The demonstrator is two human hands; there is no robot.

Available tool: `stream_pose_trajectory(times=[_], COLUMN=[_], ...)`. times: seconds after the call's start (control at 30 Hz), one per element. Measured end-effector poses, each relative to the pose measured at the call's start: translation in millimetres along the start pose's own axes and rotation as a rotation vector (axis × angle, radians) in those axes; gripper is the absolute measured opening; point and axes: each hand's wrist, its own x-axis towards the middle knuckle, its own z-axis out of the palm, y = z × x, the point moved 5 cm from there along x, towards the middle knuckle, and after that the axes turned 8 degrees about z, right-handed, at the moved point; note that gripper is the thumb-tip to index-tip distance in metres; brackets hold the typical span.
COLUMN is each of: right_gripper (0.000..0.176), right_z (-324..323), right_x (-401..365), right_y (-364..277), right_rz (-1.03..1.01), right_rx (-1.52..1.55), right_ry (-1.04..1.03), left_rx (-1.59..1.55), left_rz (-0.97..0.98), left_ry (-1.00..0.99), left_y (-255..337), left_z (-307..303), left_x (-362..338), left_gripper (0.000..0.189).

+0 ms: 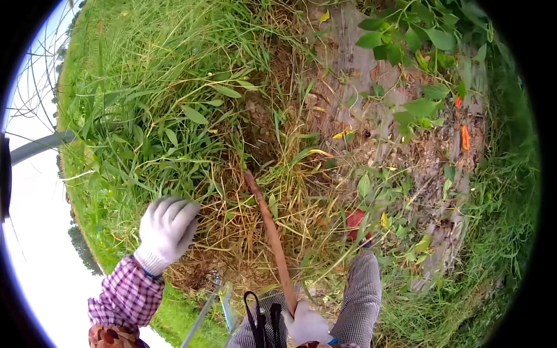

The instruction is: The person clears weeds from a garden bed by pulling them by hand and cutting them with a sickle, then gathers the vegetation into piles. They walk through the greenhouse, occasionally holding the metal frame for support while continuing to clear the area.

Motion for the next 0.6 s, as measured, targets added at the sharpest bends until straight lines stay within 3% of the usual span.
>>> stream_pose_trajectory(times=[0.03, 0.1, 0.17, 0.23, 0.27, 0.3, 0.37, 0.4, 0.43, 0.47, 0.5, 0.6], right_gripper=[0.047, 0.049, 0.051, 0.052, 0.046, 0.032, 0.021, 0.021, 0.022, 0.023, 0.024, 0.031], right_z=[-6, -15, -17, -19, -34, -23, -49, -61, -79, -99, -124, -197], right_x=[2, 5, 3, -1, -5, 4, -4, 3, 10, 19, 31, 79], right_y=[-4, -5, 4, 14, 6, 19, -6, -14, -23, -33, -41, -78], right_rz=[-0.002, 0.004, 0.019, 0.049, 0.099, 0.026, 0.169, 0.176, 0.116, 0.049, 0.002, -0.214], right_rx=[0.009, 0.026, 0.035, 0.119, 0.204, 0.369, 0.875, 0.861, 0.965, 1.071, 0.933, 0.604], right_ry=[-0.013, -0.050, -0.099, -0.173, -0.225, -0.190, -0.359, -0.369, -0.272, -0.167, -0.010, 0.163], left_rx=[-0.098, -0.237, -0.568, -0.594, -0.660, -0.556, -0.490, -0.411, -0.330, -0.239, -0.304, -0.137], left_rz=[0.165, 0.231, -0.035, -0.253, -0.305, -0.266, -0.480, -0.493, -0.498, -0.381, -0.362, -0.283], left_ry=[0.168, 0.258, 0.121, 0.104, -0.045, 0.224, -0.181, -0.366, -0.551, -0.600, -0.733, -0.799], left_y=[16, 31, 9, -12, -16, -21, -18, -18, -20, -22, -22, -14], left_z=[-7, 14, 98, 165, 185, 234, 203, 193, 190, 199, 198, 208], left_x=[32, 95, 147, 165, 161, 153, 132, 125, 118, 112, 108, 112], left_gripper=[0.035, 0.053, 0.070, 0.084, 0.086, 0.086, 0.084, 0.084, 0.085, 0.090, 0.098, 0.094])
